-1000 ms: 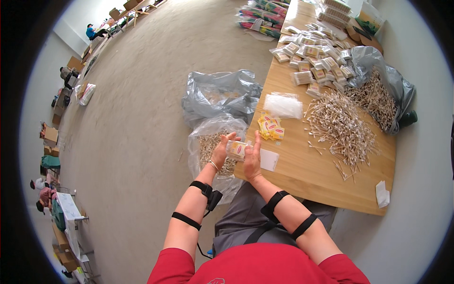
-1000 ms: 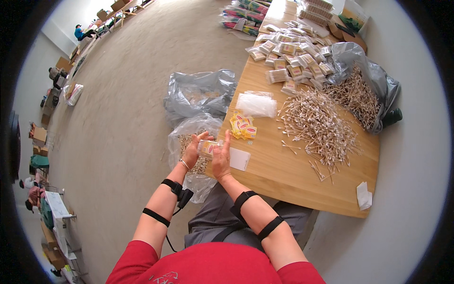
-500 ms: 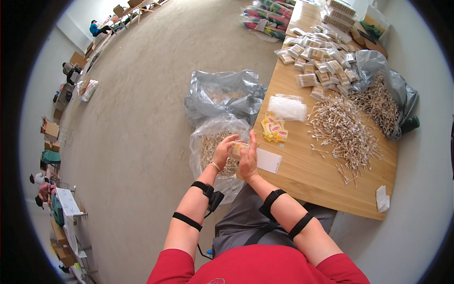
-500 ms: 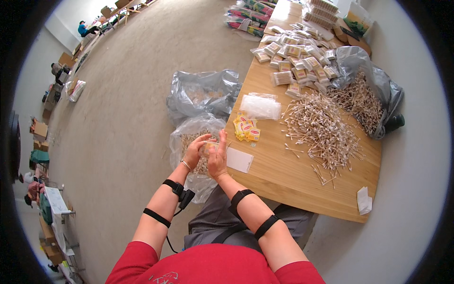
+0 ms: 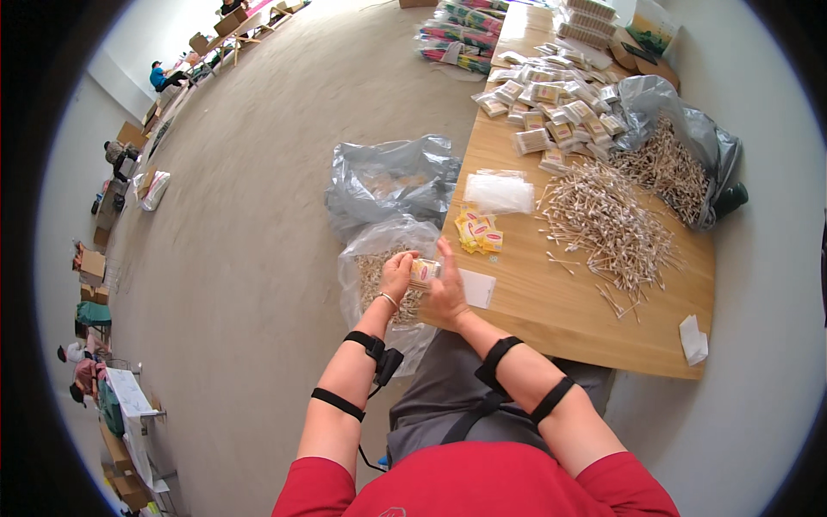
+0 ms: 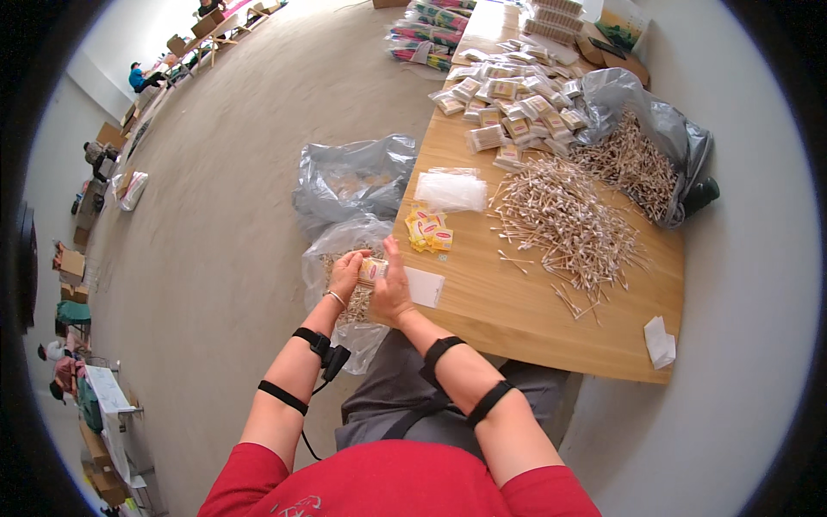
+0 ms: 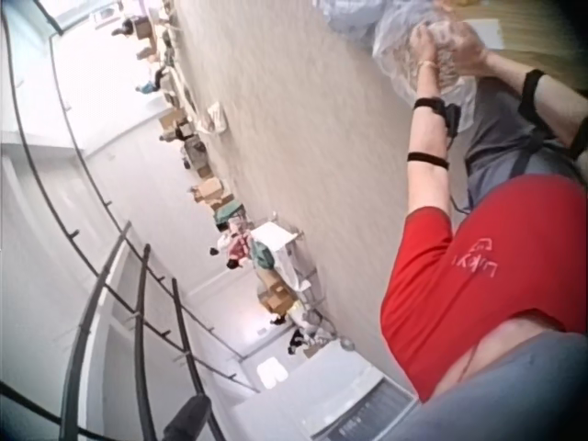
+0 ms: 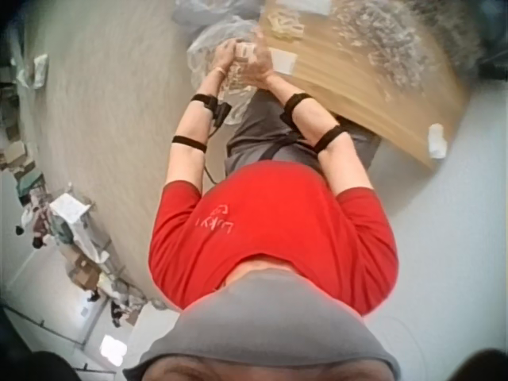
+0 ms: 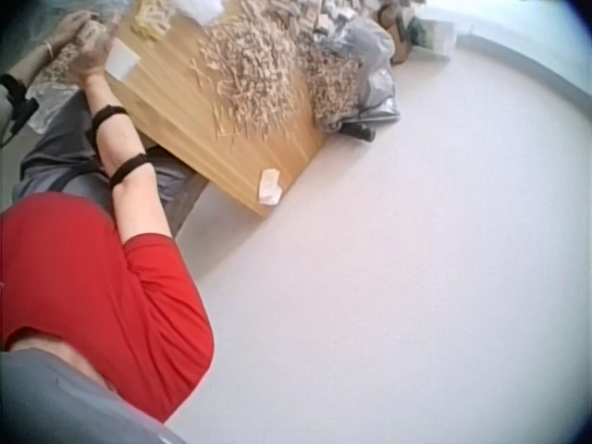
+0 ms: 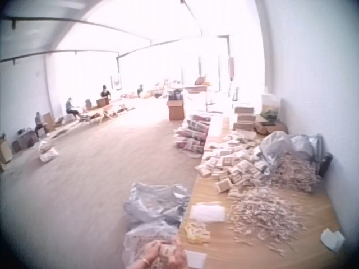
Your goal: Counting cotton swabs and packaging them into small plastic bags.
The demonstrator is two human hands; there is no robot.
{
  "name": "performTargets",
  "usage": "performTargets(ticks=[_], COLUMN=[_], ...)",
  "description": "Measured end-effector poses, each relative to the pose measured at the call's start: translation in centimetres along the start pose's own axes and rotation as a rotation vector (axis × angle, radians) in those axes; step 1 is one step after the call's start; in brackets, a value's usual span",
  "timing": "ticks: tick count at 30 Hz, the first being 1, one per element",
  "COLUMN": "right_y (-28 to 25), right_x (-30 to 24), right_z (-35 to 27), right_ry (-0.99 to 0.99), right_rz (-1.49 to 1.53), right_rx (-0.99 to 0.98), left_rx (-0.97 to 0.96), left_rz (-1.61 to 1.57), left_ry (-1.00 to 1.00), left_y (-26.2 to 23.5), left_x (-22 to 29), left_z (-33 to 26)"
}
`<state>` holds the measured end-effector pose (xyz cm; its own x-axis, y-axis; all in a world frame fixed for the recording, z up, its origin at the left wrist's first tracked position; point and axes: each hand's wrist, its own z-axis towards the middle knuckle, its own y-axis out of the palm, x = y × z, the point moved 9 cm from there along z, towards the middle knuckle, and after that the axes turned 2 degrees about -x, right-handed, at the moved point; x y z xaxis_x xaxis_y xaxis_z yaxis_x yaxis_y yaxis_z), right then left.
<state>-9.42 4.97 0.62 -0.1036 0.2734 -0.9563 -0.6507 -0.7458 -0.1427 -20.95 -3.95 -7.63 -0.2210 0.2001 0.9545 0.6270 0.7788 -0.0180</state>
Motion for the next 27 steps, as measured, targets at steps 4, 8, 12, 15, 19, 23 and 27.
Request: performTargets(ticks=[4,8,12,15,19,23,27], right_y=[-8.9,-18.8,-21.1,-20.0,-19.3,-21.4,-27.8], right_x=[-0.8,0.1,0.8,0.8,-0.6,-1.3,-1.3], right_z=[0.4,-0.7,-3.1,-4.8,-6.8,-8.1,-9.4], right_ry=[-0.132,-0.005,-0.109,-0.057,-0.091,-0.166,-0.027], right_rz=[-0.383,-1.048,-1.083,-0.973,-0.89,-0.724,-0.995], right_rx=[0.148,0.332,0.248,0.185,0.183,0.135,0.363], left_rx=[0.118,0.352,0.275,-0.016,-0.254,-0.221,-0.198], left_rz=[0.281,0.708,0.944,0.878,0.845,0.823,0.81], left_ry=[0.157,0.308,0.679,0.813,0.833,0.773,0.768], left_y=[-1.5,-0.1,7.3,14.2,21.0,23.6,24.3], left_x=[0.6,5.0,8.8,8.7,6.7,6.7,7.5], left_z=[-0.9,-3.2,-6.4,-8.8,-9.6,-9.2,-8.5])
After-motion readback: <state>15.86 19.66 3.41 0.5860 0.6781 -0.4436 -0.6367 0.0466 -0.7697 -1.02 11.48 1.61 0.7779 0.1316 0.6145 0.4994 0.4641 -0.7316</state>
